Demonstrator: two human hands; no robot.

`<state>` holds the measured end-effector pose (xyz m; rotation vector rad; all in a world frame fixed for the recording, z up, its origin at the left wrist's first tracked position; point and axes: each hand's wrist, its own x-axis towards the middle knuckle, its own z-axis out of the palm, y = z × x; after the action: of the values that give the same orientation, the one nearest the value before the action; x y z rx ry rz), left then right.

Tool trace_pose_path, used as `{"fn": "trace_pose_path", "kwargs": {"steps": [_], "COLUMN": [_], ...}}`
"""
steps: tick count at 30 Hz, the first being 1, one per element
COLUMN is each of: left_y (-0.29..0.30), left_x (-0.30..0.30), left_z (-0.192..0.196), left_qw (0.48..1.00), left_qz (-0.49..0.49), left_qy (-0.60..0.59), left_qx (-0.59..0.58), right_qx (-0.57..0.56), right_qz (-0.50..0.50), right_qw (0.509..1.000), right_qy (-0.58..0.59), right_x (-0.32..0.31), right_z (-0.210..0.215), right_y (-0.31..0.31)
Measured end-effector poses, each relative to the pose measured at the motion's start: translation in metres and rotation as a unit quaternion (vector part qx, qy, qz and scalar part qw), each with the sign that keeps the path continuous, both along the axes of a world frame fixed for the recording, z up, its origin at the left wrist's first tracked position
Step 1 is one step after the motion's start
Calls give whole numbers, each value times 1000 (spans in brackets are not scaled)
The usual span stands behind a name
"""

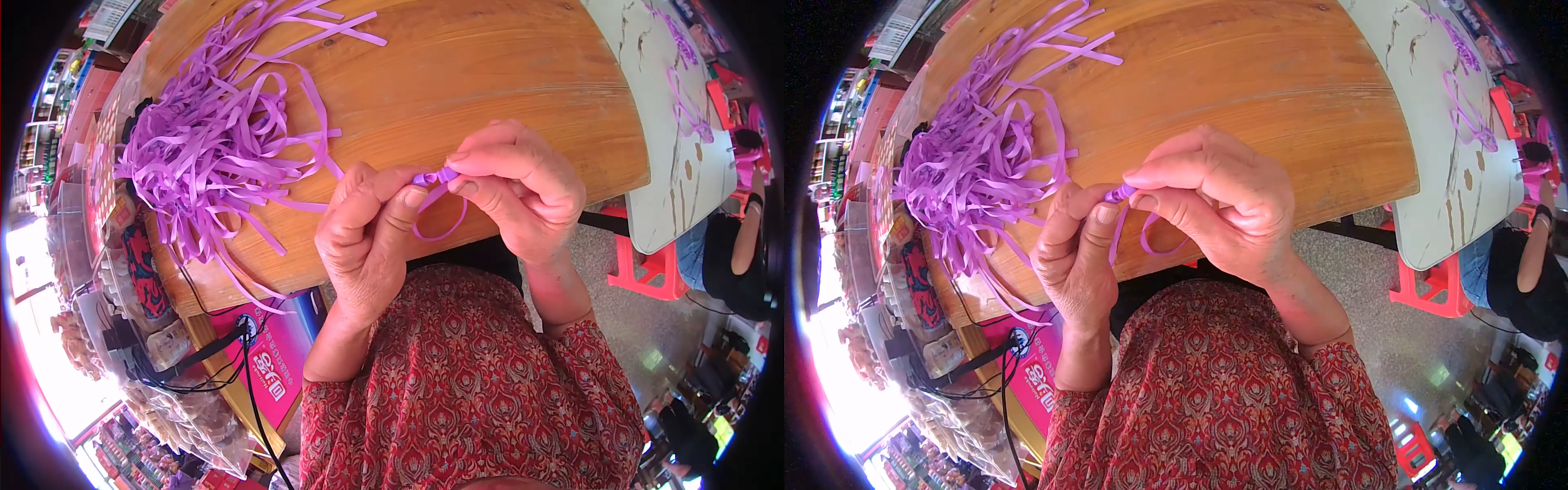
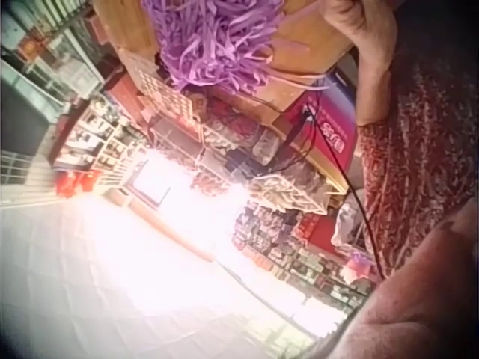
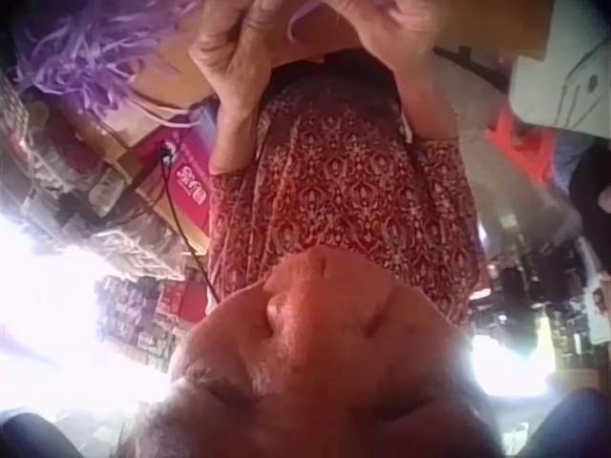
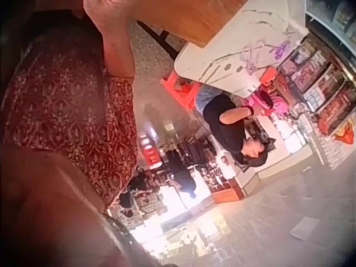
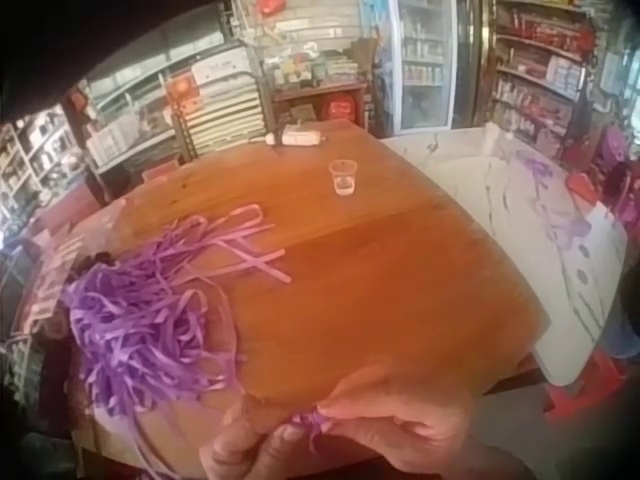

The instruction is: The person ties knots in purple ribbons by hand, handling them one at a time. After each knot is formed, the ribbon is placed back onto the wooden table with the others.

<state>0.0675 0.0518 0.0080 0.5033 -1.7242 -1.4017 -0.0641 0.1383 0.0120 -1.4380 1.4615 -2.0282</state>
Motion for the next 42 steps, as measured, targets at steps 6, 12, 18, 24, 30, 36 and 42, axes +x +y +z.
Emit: {"fn": "trace_pose_path", "kwargs": {"steps": [6, 12, 18, 24, 30, 36, 42], "left_y": [-1, -1, 0, 2, 0, 1, 5], "left_x": [0, -3, -5, -5, -2, -3, 0], "left_z": [0, 0, -2, -5, 1, -3, -4], "left_qw": [1000, 1000, 999, 998, 997, 997, 995], "left_qz": [-2, -8, -21, -24, -16, -34, -67], "left_qy": [-8, 2, 15, 34, -26, -8, 1], "left_qx": [9, -2, 31, 41, -72, -63, -69], "right_qx": [9, 21, 17, 18, 16, 27, 34], "right_qz": [-27, -30, -41, -39, -46, -40, 3], "right_qw": [996, 997, 995, 995, 988, 980, 986], "right_qy": [84, 68, 90, 92, 144, 194, 166], "right_x": [-3, -4, -2, -1, -4, -8, -12], "right_z": [0, -1, -2, 0, 3, 10, 12], "right_y": [-3, -4, -4, -2, 5, 11, 17]}}
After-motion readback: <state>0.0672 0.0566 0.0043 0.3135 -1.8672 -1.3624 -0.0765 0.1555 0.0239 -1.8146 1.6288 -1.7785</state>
